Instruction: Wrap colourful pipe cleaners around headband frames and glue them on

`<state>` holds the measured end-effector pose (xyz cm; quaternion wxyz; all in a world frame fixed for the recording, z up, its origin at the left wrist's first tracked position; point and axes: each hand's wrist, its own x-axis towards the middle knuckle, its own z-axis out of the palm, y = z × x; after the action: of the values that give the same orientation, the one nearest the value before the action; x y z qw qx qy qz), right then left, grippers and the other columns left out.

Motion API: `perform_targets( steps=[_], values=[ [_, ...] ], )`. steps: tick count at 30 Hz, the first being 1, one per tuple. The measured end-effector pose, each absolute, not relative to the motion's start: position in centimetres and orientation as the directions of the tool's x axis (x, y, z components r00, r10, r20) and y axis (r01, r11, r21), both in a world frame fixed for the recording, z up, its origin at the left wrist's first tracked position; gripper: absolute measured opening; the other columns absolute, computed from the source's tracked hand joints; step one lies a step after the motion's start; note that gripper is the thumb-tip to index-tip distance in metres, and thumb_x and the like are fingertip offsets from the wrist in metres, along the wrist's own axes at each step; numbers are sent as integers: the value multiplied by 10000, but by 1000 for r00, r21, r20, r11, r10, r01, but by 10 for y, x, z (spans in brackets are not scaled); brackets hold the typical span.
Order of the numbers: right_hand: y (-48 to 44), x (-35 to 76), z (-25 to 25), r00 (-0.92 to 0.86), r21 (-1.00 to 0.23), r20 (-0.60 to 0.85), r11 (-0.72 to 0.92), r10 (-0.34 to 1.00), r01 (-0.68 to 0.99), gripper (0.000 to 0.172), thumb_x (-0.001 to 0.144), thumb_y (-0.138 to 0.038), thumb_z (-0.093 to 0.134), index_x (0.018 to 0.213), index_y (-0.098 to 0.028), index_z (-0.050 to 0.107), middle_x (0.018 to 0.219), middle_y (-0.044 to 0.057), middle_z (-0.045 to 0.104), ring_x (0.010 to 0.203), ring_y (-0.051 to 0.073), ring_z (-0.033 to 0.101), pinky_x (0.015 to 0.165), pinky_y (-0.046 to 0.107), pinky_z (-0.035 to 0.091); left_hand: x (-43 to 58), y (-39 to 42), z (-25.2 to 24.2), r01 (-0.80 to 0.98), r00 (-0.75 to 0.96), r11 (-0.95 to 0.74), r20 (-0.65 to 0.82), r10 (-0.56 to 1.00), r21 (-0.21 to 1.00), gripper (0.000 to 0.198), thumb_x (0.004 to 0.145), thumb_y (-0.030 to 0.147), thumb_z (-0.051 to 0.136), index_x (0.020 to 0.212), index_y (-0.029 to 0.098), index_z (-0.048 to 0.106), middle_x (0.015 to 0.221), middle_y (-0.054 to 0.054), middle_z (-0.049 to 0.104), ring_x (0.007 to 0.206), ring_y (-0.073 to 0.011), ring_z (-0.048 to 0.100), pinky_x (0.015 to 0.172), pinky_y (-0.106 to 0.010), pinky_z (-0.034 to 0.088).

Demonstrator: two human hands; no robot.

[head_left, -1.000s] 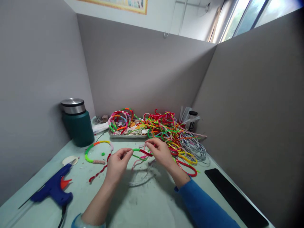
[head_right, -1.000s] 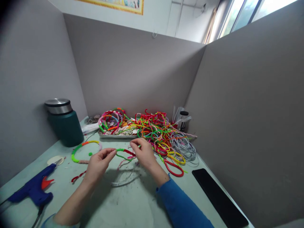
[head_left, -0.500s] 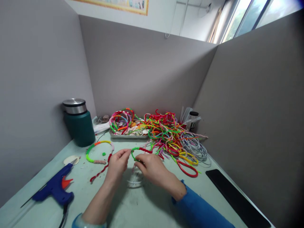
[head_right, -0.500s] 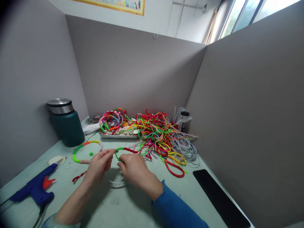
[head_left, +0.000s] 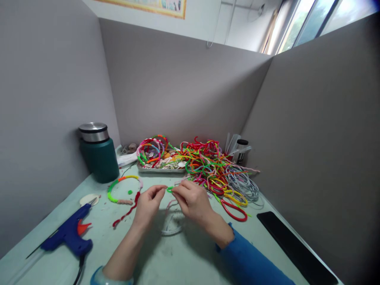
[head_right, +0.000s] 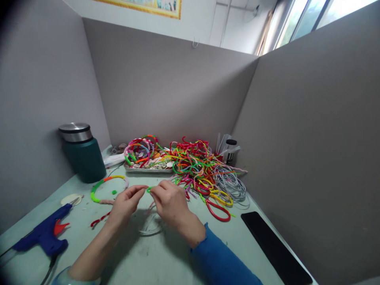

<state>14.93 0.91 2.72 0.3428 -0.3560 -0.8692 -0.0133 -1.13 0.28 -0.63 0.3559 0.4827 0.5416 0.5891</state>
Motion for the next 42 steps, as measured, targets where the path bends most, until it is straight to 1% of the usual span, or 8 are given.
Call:
perform_targets(
  steps=[17,23,27,30,33,36,39,42],
  values=[
    [24,157,28,-321,-613,581,662,748,431,149,841,-201,538,877,-202,683,857,39,678,807,153,597,751,263,433,-4,-4,4,125,-37,-132,138,990,983,219,691,352,628,755,147,671,692,-20,652,633,-142,547,595,-236,403],
    [41,164,19,-409,-843,252,406,877,352,161,781,-275,594,727,-158,692,650,2,645,578,110,538,536,206,384,-2,-12,9,96,49,-137,133,990,986,233,730,385,615,747,155,583,516,73,428,448,-64,344,437,-185,249],
    [46,171,10,-563,-942,-28,166,826,291,253,773,-370,592,727,-142,690,565,-19,602,375,51,352,375,188,242,-2,-13,8,97,81,-184,176,981,978,269,717,390,644,844,156,605,509,76,427,459,-72,365,444,-187,252],
    [48,173,6,-603,-955,-87,107,793,277,283,766,-403,600,749,-135,689,584,-15,614,357,42,320,354,188,208,-2,-11,6,133,64,-177,170,983,975,301,706,404,651,877,156,662,502,53,499,478,-93,426,462,-200,290],
    [48,170,7,-534,-931,-23,176,845,318,301,798,-400,560,728,-135,684,518,-28,557,385,61,360,382,192,255,-3,-7,3,151,-8,-167,170,985,974,272,699,402,654,810,158,701,615,-8,646,584,-138,547,543,-225,387],
    [44,164,14,-354,-848,259,387,899,363,241,826,-326,536,753,-151,686,632,5,619,573,116,528,544,215,387,-6,-3,1,159,-154,-160,184,971,974,262,681,402,668,767,157,707,741,-41,706,691,-168,602,636,-245,437],
    [34,160,24,-225,-716,526,570,820,404,227,867,-289,493,820,-169,679,812,45,668,770,156,588,704,239,414,-9,0,-1,153,-300,-115,157,941,982,316,658,439,673,771,145,702,625,-19,674,593,-151,576,539,-229,414],
    [21,157,29,-347,-608,550,649,760,457,247,899,-300,454,849,-190,670,815,40,682,748,148,604,687,233,408,-11,1,-3,120,-352,-103,140,926,987,377,634,475,676,794,134,703,481,16,594,482,-130,517,448,-218,357]
  ],
)
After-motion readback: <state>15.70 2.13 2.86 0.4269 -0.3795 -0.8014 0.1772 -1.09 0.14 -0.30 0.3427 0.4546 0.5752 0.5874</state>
